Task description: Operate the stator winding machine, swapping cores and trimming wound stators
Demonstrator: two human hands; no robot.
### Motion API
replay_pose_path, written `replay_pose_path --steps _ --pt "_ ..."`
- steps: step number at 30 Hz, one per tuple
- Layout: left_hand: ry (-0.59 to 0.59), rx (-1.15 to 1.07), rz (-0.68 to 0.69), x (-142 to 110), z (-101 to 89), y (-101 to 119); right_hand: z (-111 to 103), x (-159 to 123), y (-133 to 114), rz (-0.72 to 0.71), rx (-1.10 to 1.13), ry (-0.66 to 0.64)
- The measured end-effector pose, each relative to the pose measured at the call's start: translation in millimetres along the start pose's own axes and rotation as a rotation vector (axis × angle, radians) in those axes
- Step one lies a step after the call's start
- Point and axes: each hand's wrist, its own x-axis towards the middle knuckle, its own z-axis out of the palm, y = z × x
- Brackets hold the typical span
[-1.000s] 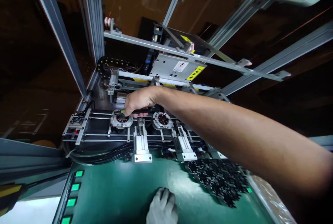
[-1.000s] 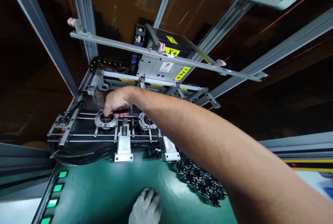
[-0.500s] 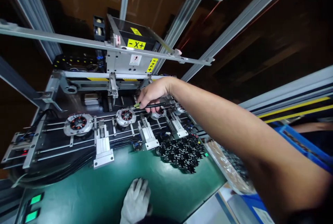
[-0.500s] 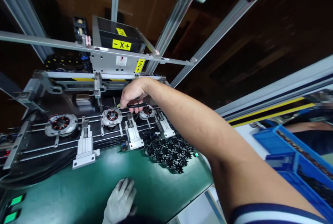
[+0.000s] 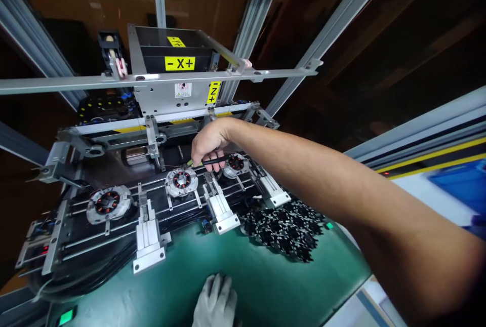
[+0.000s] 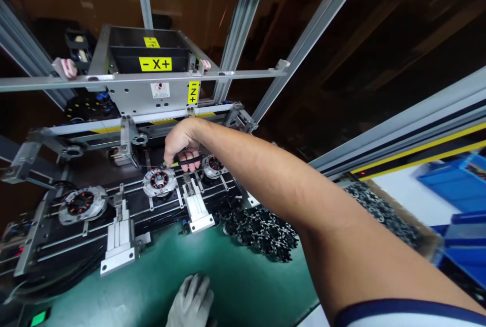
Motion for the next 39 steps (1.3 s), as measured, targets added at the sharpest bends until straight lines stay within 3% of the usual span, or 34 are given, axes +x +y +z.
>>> replay_pose_path --steps 5,16,23,34,39 --pt "0.002 -0.002 0.031 -6.2 7.0 -2.5 0.3 4.2 -1.5 -0.015 0.035 -0.010" --pt "-0.040 0.021 -0.056 5.1 -9.1 6.5 -4.6 -6.5 -15.7 -0.086 -0.038 0.072" --pt "-0.015 0.019 -0.057 7.2 -8.1 6.5 1.0 -8.4 -40.8 -0.002 -0.168 -0.061" --pt "-0.038 -0.024 0.025 -18.3 20.4 1.2 3.6 -0.6 -54.4 0.081 -0.232 -0.072" --pt "0.040 -0.017 0.016 -18.5 28.2 0.4 5.4 -4.1 -56.8 0.109 -0.238 -0.081"
